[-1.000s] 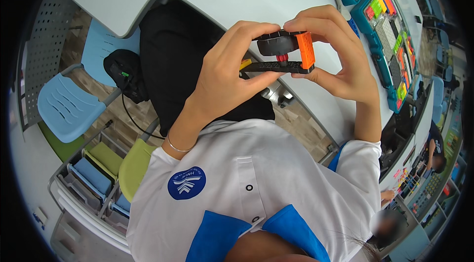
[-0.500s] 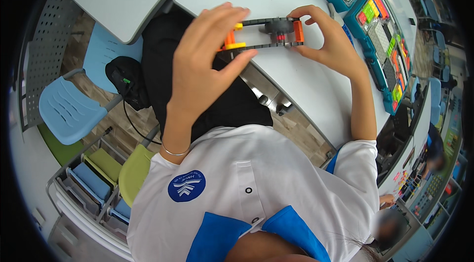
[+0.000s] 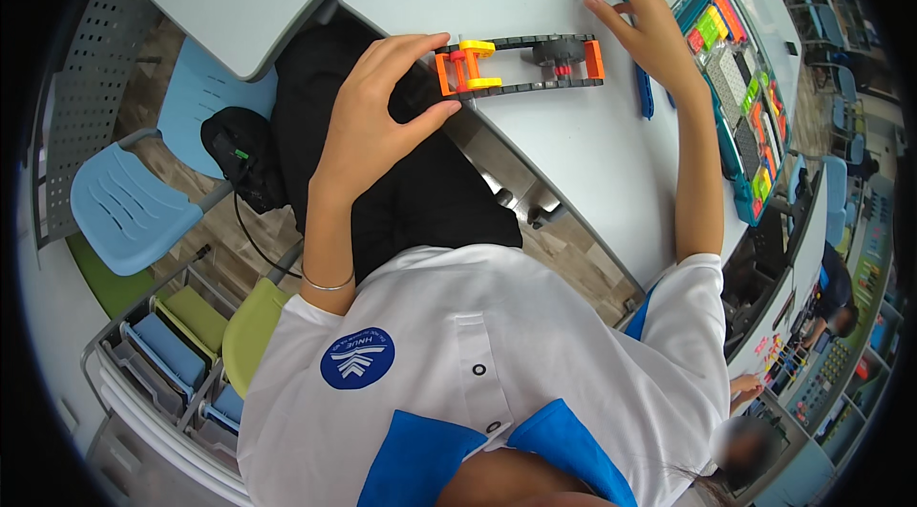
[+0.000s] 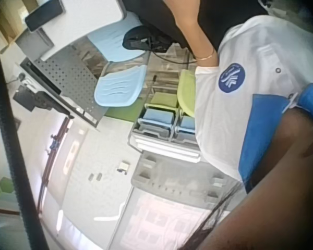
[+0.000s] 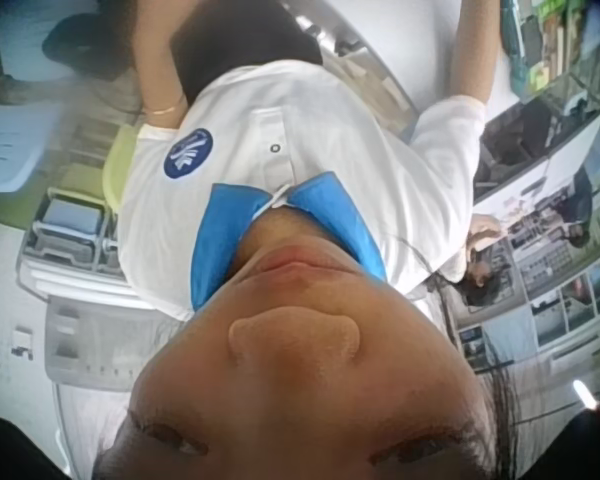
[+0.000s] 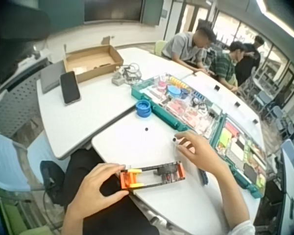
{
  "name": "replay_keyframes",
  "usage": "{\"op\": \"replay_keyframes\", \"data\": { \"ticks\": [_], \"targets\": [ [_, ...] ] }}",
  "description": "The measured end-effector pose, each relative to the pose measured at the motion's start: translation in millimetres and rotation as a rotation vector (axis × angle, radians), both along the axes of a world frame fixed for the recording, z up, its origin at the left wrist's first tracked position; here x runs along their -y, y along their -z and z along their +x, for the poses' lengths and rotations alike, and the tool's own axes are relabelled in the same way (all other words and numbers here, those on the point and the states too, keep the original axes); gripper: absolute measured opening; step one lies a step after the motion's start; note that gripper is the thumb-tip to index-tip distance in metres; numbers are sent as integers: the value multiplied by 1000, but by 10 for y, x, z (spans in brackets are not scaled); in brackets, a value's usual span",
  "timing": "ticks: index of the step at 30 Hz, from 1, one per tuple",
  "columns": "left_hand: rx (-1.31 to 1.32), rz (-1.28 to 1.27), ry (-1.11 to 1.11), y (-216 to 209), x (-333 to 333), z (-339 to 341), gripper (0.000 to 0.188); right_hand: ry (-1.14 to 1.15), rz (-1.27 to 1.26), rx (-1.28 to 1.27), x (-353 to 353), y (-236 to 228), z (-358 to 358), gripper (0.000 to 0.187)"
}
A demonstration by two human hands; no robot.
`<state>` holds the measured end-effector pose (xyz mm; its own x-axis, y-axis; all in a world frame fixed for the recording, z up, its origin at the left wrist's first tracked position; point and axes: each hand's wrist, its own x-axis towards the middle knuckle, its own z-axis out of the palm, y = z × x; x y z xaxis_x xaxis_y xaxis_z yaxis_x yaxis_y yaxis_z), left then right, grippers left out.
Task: The person assembles a small vehicle-like structure using colorful construction toy pieces. They connect black, orange, yellow, and red components, then attach a gray circular piece and a blue circular piece to the assembly.
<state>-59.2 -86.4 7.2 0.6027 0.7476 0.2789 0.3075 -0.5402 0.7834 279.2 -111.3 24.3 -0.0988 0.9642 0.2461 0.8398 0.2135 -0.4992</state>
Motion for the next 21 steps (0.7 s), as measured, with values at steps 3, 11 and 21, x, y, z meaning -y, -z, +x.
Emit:
{"op": "replay_keyframes", "data": {
  "ticks": [3,11,21],
  "targets": [
    [33,-13,9,-26,25,10,58,46,-12,152,-160,66,-90,26],
    [346,-155,-63,16,118,126,50,55,96,89,-151,50,-147,15],
    [588,-631,-114,-7,202,218,34,-364,282,-179,431,-521,-1082,21]
  ]
}}
